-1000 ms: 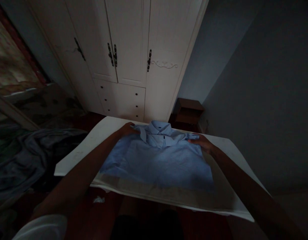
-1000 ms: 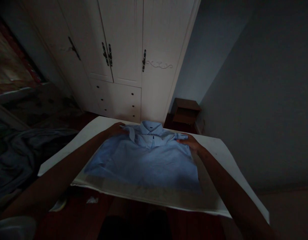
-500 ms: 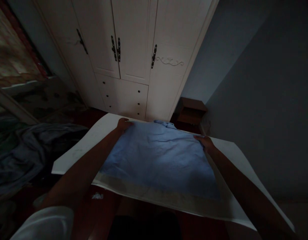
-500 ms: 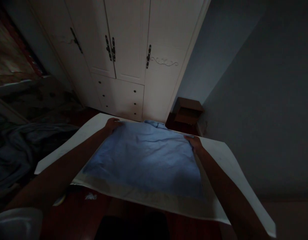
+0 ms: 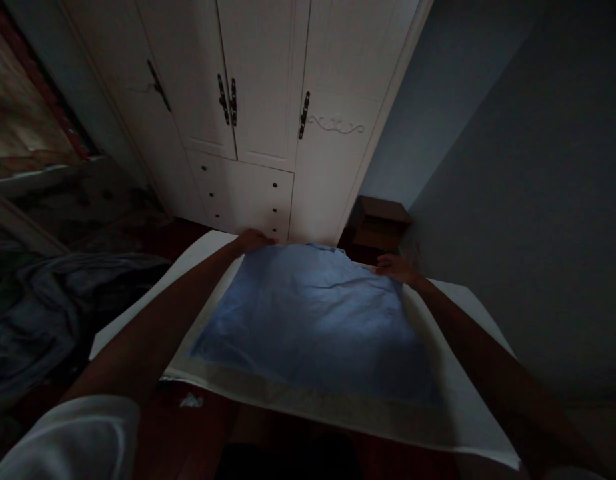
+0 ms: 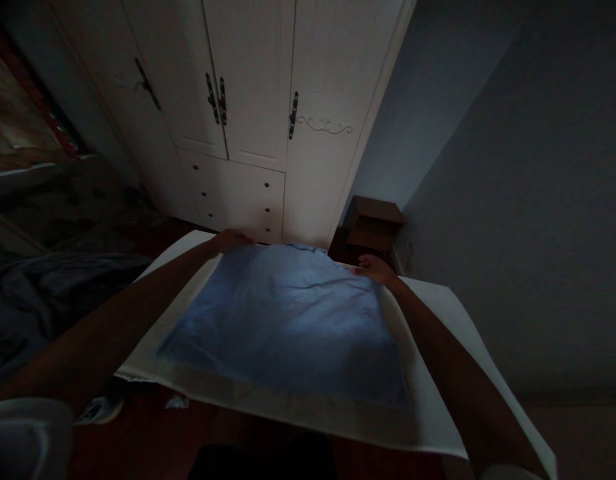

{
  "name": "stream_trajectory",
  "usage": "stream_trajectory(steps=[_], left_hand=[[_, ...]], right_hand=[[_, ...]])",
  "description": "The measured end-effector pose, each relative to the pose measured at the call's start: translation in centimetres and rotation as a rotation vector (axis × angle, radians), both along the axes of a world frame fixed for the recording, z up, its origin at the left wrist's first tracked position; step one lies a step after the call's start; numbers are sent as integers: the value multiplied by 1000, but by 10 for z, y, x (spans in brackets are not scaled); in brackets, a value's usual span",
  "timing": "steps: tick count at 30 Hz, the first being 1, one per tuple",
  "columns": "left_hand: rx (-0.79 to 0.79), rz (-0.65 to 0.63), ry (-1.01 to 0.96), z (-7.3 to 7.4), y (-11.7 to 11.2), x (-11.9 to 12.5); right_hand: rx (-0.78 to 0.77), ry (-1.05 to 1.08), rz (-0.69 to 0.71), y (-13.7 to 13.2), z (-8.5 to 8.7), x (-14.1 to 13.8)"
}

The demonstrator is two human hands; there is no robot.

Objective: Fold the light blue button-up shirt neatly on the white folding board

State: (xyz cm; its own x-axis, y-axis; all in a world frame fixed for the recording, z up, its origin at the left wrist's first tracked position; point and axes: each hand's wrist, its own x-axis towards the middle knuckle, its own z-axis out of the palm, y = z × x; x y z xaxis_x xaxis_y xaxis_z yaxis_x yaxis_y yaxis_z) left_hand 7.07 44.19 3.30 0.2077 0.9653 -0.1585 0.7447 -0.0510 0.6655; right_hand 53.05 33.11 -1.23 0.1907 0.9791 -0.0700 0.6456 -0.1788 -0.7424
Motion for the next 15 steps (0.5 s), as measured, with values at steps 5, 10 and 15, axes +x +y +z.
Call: stream_trajectory(steps=[5, 10, 15], left_hand=[[13, -183, 230, 14, 17, 21], [-13, -321, 316, 19, 25, 24], [-17, -428, 379, 15, 30, 25]], right_hand=[[-170, -257, 205, 22, 10, -18], [-113, -331, 310, 15, 13, -11], [-23, -364, 328, 6, 11, -9]])
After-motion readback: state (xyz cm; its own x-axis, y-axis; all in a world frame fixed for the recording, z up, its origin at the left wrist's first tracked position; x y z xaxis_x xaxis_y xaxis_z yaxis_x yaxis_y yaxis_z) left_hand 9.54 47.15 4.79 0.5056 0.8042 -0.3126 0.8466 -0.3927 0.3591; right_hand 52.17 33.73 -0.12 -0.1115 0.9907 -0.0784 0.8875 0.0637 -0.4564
